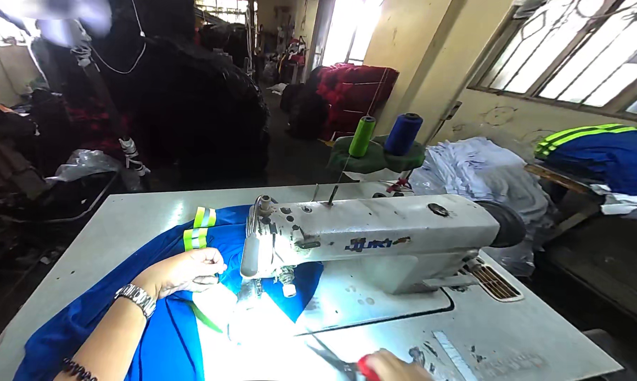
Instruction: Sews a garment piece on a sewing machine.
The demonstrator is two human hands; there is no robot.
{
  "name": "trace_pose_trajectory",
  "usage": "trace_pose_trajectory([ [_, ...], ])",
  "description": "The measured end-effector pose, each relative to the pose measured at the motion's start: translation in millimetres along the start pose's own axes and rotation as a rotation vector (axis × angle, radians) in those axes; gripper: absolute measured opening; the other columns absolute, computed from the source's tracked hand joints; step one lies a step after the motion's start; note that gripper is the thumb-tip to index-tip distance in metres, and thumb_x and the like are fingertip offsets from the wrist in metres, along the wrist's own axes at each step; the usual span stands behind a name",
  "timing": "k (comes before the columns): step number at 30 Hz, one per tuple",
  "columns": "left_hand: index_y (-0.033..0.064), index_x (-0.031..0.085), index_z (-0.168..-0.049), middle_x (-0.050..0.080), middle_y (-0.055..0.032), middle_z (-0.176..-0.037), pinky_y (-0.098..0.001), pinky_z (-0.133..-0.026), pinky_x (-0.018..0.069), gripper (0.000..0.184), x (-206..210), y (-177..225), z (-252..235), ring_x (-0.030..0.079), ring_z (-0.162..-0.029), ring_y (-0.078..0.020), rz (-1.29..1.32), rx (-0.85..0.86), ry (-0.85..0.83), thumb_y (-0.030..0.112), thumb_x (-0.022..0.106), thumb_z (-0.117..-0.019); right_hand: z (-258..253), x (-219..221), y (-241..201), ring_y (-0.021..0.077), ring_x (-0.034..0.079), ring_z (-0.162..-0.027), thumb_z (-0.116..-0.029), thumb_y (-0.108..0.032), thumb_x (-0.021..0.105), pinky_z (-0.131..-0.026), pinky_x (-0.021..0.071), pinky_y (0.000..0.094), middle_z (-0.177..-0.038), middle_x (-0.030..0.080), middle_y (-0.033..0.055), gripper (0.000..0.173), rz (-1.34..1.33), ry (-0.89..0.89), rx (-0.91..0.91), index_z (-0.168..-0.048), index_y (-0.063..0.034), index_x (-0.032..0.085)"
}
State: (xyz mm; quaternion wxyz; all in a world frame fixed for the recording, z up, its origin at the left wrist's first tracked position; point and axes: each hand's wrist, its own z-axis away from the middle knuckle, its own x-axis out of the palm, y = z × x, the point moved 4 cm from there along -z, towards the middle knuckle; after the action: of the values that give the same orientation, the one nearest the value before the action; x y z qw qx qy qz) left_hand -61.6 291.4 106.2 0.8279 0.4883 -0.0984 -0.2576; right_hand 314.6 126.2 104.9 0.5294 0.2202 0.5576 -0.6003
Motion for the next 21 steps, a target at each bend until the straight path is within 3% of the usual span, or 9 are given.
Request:
trace_pose_trajectory([
  [3, 0.0149, 0.057, -0.105, 0.065, 0.0028, -0.095, -0.0274, -0.079, 0.0573, 0.002, 2.7, -0.5, 3.2, 0.067, -0.086, -0.0084, -0.029, -0.004, -0.019, 0.016, 0.058, -0.1041, -34.3, 10.1, -61.1, 0.0381, 0.066, -0.108, -0.0920, -0.052, 0.065, -0.094, 0.0477, 0.0588, -0.115, 0.069, 0.0215, 0.062, 0.082, 0.019, -0.015, -0.123, 0.0010, 0.063],
  [7, 0.0152, 0.056, -0.105, 0.064, 0.0030, -0.095, -0.0248, -0.077, 0.0567, 0.003, 5.9, -2.6, 7.7, 0.066, -0.084, -0.0070, -0.040, -0.001, -0.051, 0.016, 0.058, -0.1042, -81.1, 12.1, -97.2, 0.0336, 0.067, -0.110, -0.0942, -0.054, 0.059, -0.096, 0.0475, 0.0554, -0.116, 0.070, 0.0178, 0.060, 0.192, -0.037, 0.034, -0.126, -0.0023, 0.062],
  [12, 0.0157, 0.056, -0.105, 0.062, 0.0048, -0.088, -0.0180, -0.061, 0.0491, 0.002, 9.6, -2.4, 10.9, 0.060, -0.071, -0.0025, -0.104, 0.026, -0.098, 0.015, 0.058, -0.1042, -106.6, 9.0, -118.0, 0.0320, 0.065, -0.116, -0.0949, -0.056, 0.057, -0.100, 0.0444, 0.0544, -0.121, 0.068, 0.0165, 0.062, 0.248, -0.157, 0.080, -0.129, -0.0049, 0.059],
  [16, 0.0147, 0.056, -0.105, 0.063, 0.0038, -0.092, -0.0199, -0.066, 0.0531, 0.003, 11.5, -1.6, 10.7, 0.063, -0.076, -0.0037, -0.114, 0.021, -0.099, 0.015, 0.058, -0.1037, -108.2, 7.5, -121.9, 0.0336, 0.065, -0.115, -0.0980, -0.051, 0.055, -0.097, 0.0472, 0.0548, -0.118, 0.069, 0.0175, 0.058, 0.238, -0.189, 0.059, -0.134, -0.0057, 0.059],
  [18, 0.0100, 0.059, -0.111, 0.064, -0.0007, -0.103, -0.0247, -0.078, 0.0549, 0.010, 6.1, 3.3, 11.8, 0.064, -0.089, -0.0067, -0.222, 0.071, 0.046, 0.017, 0.058, -0.1041, -98.3, 7.4, -117.7, 0.0360, 0.068, -0.109, -0.0980, -0.049, 0.056, -0.090, 0.0503, 0.0564, -0.111, 0.071, 0.0192, 0.052, 0.228, -0.181, 0.019, -0.122, -0.0038, 0.064],
  [20, 0.0019, 0.066, -0.115, 0.066, -0.0133, -0.114, -0.0402, -0.092, 0.0511, 0.020, -7.8, 11.5, 15.9, 0.063, -0.104, -0.0205, -0.451, 0.181, 0.426, 0.016, 0.057, -0.1039, -80.1, 5.8, -103.5, 0.0360, 0.070, -0.101, -0.0962, -0.050, 0.058, -0.083, 0.0523, 0.0581, -0.102, 0.072, 0.0182, 0.049, 0.208, -0.116, -0.027, -0.111, -0.0040, 0.068],
  [21, 0.0003, 0.067, -0.119, 0.064, -0.0209, -0.123, -0.0517, -0.099, 0.0500, 0.023, -16.0, 13.4, 19.4, 0.063, -0.115, -0.0326, -0.573, 0.219, 0.667, 0.014, 0.058, -0.1031, -68.8, 2.6, -92.7, 0.0355, 0.071, -0.098, -0.0948, -0.049, 0.061, -0.083, 0.0529, 0.0588, -0.101, 0.073, 0.0171, 0.048, 0.196, -0.069, -0.035, -0.110, -0.0048, 0.070],
])
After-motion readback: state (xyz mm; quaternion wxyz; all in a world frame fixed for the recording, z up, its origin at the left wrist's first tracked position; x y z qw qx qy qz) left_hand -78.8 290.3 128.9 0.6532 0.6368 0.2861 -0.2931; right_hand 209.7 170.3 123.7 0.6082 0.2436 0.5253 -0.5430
